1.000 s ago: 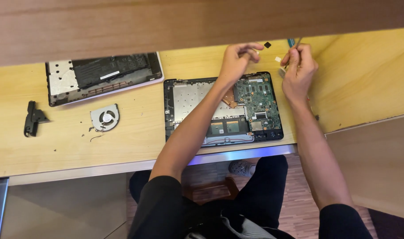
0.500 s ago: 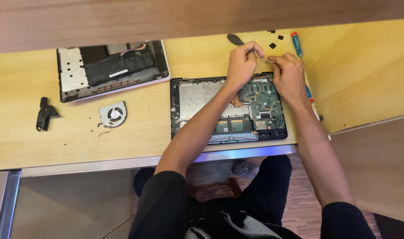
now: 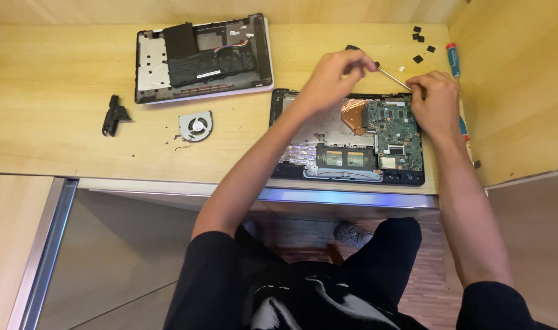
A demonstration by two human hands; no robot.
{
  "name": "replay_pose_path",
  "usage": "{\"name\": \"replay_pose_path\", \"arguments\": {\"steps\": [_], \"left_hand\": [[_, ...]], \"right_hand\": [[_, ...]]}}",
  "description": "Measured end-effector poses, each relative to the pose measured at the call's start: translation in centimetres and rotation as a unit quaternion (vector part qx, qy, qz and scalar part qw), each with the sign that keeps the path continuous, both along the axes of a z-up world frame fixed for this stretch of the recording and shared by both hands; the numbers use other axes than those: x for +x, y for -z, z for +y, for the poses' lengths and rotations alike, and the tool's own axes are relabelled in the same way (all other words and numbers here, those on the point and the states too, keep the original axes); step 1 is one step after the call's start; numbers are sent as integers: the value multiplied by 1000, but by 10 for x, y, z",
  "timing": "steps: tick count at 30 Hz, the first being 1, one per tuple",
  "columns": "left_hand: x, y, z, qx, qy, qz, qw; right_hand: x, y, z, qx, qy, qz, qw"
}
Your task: Reassembling and cleaning the internal components of a laptop using a screwdriver and a brush.
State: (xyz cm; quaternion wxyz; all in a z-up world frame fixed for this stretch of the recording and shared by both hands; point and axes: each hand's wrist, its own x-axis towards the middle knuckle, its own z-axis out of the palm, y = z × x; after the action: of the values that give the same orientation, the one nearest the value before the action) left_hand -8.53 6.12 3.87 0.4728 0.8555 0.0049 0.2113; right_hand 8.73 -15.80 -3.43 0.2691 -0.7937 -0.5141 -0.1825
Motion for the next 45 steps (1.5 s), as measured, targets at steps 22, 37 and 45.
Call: {"name": "replay_pose_path", "arguments": {"steps": [22,37,45], "left_hand": [[-272,93,361,69,-546,198,811],[-257,92,393,15,-615,222,756],[-343,109,456,-29,-673,179,717]], "right_hand": [[-96,-90,135,12,-157,240,958],[-121,-9,284,-90,-70,413,904],[-177,-90,275,-164,17,415,895]]}}
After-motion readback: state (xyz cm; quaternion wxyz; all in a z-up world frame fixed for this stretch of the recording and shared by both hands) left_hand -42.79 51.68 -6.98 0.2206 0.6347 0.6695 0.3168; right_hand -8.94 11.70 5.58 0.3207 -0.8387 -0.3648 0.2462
